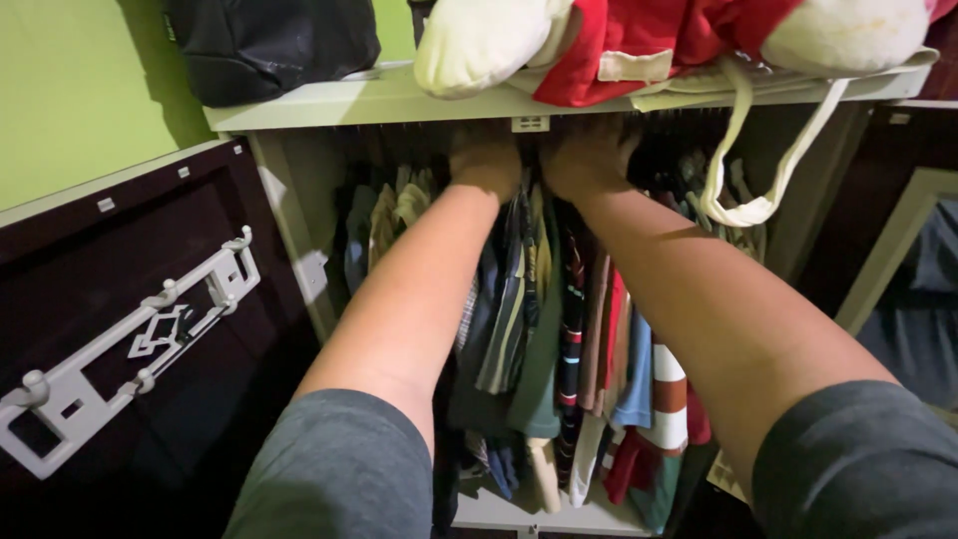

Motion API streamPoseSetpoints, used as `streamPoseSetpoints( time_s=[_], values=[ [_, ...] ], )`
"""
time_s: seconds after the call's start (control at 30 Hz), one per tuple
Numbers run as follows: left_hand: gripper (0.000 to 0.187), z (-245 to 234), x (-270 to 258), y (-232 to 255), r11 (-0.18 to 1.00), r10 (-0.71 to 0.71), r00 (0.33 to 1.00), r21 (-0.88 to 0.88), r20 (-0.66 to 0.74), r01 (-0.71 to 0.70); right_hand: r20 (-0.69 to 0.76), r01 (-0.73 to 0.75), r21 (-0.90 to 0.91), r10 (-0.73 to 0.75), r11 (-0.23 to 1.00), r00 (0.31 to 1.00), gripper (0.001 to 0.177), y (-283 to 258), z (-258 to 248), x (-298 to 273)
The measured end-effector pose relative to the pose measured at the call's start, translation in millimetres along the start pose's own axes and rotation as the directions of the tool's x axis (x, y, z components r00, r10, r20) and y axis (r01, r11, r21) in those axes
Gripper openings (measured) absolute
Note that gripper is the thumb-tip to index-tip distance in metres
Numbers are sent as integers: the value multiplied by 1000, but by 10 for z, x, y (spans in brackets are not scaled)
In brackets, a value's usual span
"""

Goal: The person places several garments, including a denim shirt, a blue hoodie, and two hoodies, onto hangers and hangs them in a wardrobe. The person retrieves hangers from a nearby shelf, adjusts the garments, and places them on the wardrobe rail.

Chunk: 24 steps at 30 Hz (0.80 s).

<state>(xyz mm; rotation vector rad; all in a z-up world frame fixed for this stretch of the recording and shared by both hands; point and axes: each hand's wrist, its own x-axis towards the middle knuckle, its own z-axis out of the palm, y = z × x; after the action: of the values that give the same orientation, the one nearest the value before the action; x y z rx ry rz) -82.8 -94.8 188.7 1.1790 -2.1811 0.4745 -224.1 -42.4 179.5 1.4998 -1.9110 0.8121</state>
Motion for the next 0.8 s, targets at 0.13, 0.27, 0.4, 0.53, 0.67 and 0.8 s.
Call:
streamPoseSetpoints(
  time_s=[0.13,0.27,0.4,0.53,0.67,0.8],
  values=[
    [53,36,85,232,987,2,995,-158,99,14,141,117,-147,-96,982,985,79,114,-32,14],
    [60,200,180,209,996,46,999,-69,-23,-48,42,64,-128,-59,990,997,84,270,-149,-70],
    [65,376,208,213,993,10,1000,117,-22,-7,181,33,-168,-2,985,983,91,318,-299,-88],
    [67,420,90,270,991,8,1000,136,16,-10,116,-2,-218,28,976,993,83,358,-358,-181],
    [69,371,-166,205,998,35,996,-45,76,-32,166,26,-229,13,973,986,81,494,-375,-159],
    [75,301,-399,186,999,34,999,-40,22,-33,65,103,-275,-89,956,994,79,490,-120,-230]
  ],
)
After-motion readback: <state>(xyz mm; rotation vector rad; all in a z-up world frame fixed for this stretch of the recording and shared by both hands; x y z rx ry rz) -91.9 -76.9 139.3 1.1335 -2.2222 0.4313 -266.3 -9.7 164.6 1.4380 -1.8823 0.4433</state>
